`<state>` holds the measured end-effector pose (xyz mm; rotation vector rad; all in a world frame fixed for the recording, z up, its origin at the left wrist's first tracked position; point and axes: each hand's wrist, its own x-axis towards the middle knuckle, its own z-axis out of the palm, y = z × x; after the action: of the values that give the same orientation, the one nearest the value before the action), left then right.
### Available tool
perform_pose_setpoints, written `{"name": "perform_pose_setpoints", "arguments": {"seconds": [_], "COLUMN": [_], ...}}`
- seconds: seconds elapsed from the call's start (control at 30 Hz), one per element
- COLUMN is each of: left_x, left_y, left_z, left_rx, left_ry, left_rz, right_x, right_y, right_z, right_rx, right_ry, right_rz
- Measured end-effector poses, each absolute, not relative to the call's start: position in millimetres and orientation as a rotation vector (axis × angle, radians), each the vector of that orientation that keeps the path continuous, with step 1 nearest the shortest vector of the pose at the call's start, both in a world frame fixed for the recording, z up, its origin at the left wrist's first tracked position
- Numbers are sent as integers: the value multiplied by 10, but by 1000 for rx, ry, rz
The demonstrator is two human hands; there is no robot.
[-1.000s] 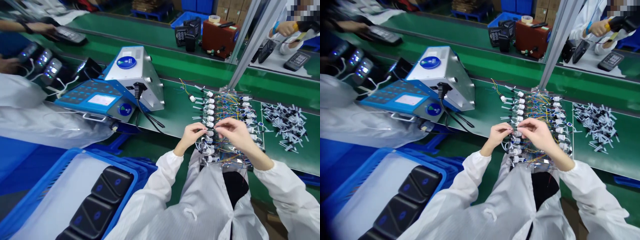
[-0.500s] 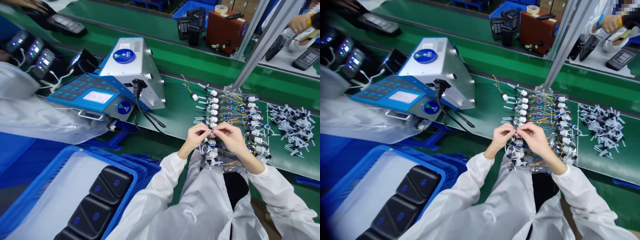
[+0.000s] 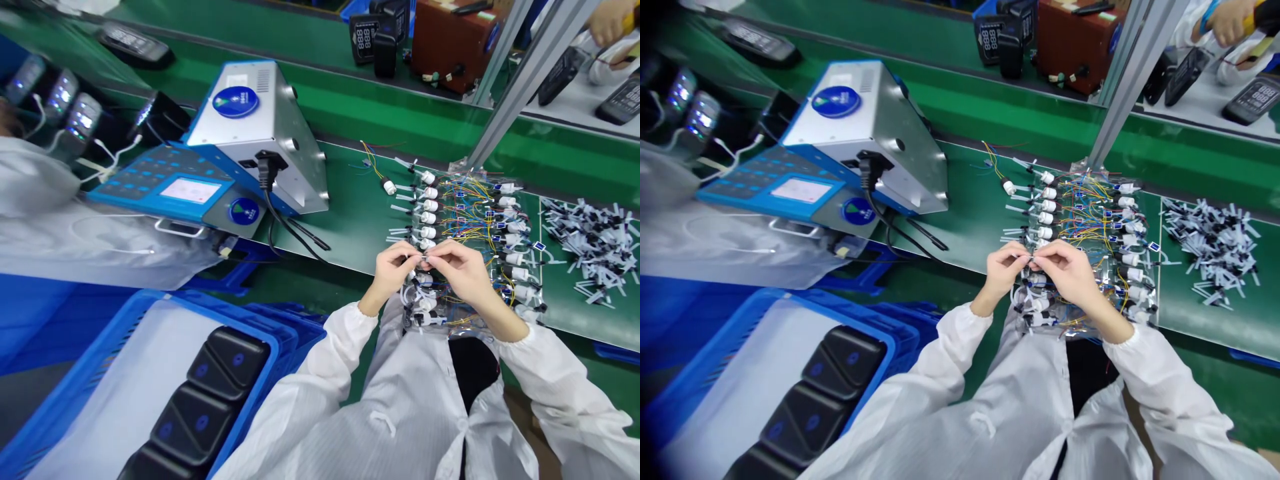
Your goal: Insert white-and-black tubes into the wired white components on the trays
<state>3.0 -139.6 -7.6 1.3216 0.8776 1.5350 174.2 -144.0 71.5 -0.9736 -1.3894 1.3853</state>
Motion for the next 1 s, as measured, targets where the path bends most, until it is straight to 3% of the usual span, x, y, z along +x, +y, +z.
{"name": "perform_pose_setpoints", "arguments": {"seconds": [1.0], "left_x": [-6], "left_y": [-1397], "left_z": [-122], "left_rx": [1337], "left_ry": [921], "left_rz": [1521], "right_x": [1747], "right_y": [-1436], "right_z": [652], "right_rx": [-1014], "right_ry": [-1434], "right_rz": [1341]}}
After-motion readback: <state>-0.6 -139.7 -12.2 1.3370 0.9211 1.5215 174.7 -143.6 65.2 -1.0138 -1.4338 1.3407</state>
